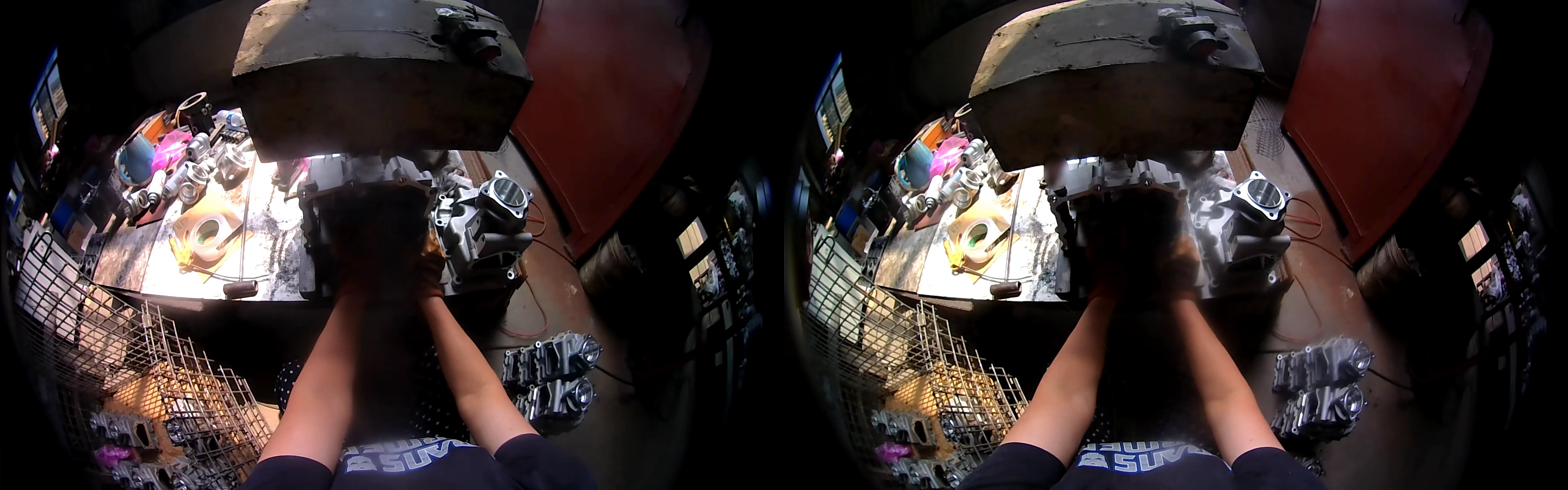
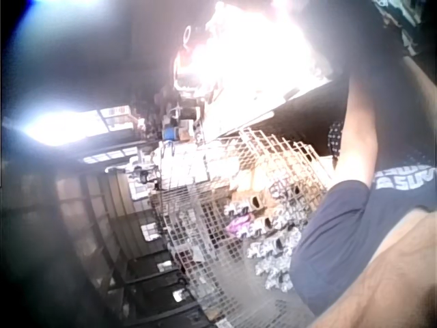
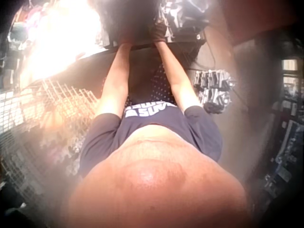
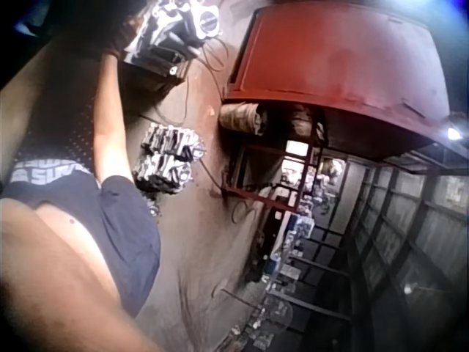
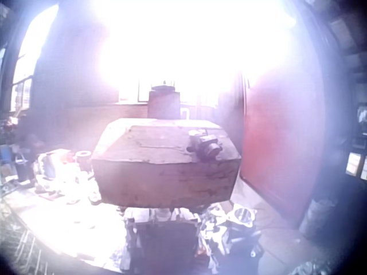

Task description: The person cleans industrial metal castings by hand using a piece of foam or cloth to wipe the internal and external surfaces, then places them into a large wire bin.

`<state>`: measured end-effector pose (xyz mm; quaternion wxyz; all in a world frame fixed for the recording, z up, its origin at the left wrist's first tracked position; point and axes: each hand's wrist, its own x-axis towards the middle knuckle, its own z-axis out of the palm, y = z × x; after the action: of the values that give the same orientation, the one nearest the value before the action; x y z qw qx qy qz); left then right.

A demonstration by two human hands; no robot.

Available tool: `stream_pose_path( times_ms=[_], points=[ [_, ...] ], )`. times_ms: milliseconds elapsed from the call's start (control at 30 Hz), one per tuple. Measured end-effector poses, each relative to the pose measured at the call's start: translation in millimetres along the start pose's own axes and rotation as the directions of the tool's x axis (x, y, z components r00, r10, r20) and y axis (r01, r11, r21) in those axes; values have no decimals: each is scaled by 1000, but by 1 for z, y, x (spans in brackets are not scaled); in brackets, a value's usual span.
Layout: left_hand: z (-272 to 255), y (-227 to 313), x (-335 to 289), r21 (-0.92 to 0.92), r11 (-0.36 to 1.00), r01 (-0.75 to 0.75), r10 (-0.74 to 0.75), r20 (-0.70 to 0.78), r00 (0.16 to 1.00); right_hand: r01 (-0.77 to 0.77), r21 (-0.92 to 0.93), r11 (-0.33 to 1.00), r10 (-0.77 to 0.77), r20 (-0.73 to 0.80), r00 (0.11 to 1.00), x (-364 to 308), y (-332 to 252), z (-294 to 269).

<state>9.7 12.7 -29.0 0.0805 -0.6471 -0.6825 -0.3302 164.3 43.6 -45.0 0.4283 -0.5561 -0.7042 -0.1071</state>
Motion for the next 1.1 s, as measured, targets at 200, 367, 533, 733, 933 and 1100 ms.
stream_pose_path(
  times_ms=[200,367,533,733,933,1100],
  points=[
    [-4,1,1,11,998,-62,63,-81,995,-49,44,998,48,32,998,5,-8,-11],
    [-5,6,-3,93,993,-70,78,-90,993,-33,2,999,33,19,999,1,-4,-4],
    [-15,11,-7,132,988,-75,78,-15,997,-3,-7,1000,3,29,1000,1,-3,-8],
    [-7,-1,-4,111,986,-128,135,-57,989,11,17,1000,-11,8,1000,2,-5,-9],
    [-11,6,1,61,993,-105,107,-29,994,25,-13,1000,-25,-37,999,4,-5,-9],
    [-9,1,-2,122,986,-112,119,-47,992,-9,78,997,13,-51,999,10,-14,-20]
  ],
)
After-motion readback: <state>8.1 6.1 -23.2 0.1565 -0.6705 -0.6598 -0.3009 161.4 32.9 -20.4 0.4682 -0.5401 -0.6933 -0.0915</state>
